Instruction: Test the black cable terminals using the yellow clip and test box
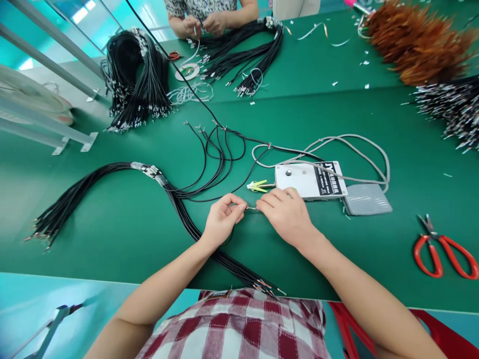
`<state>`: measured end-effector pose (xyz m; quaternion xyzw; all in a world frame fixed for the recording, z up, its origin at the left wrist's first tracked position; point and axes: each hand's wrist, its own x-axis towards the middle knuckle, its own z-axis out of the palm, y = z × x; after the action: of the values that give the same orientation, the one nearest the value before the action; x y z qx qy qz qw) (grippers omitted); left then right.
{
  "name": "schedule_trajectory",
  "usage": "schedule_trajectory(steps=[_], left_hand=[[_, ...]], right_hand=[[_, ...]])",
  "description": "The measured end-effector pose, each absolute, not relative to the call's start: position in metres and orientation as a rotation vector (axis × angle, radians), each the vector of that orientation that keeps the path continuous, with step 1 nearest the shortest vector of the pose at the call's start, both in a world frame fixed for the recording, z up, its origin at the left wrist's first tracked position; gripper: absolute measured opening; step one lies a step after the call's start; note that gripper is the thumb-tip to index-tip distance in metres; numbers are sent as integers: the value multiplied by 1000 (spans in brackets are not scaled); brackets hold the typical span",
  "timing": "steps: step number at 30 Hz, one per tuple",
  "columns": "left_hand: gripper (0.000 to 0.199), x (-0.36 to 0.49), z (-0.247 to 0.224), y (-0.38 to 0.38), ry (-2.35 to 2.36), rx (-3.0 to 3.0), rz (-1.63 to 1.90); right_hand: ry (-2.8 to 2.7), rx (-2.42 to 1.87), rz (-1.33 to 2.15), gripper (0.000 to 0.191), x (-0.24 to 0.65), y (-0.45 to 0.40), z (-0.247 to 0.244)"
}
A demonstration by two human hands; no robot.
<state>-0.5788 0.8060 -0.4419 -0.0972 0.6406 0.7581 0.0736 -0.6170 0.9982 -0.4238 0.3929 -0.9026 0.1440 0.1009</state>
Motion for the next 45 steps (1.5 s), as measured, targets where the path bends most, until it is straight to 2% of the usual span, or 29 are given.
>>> schedule_trajectory(steps=[2, 6, 9, 18, 36, 45], left_hand=[[37, -588, -442, 800, 1958, -339, 2307], [34, -607, -443, 792, 1992, -397, 2318], [31, -616, -445, 790, 1988, -428, 2312], [24, -631, -456, 795, 2000, -454, 2297], [17, -637, -472, 800, 2126, -395, 2211], [15, -640, -471, 799, 2127, -419, 2186]], right_hand=[[-2671, 1054, 280, 16, -626, 995, -417], [-2728, 990, 17, 21, -644, 982, -414], [-2729, 1042, -73, 6, -653, 975, -421], [-2675, 1094, -77, 18, -663, 973, -428], [-2748, 1079, -17, 15, -664, 972, -424], [-2708, 1071, -74, 5, -663, 971, -425]])
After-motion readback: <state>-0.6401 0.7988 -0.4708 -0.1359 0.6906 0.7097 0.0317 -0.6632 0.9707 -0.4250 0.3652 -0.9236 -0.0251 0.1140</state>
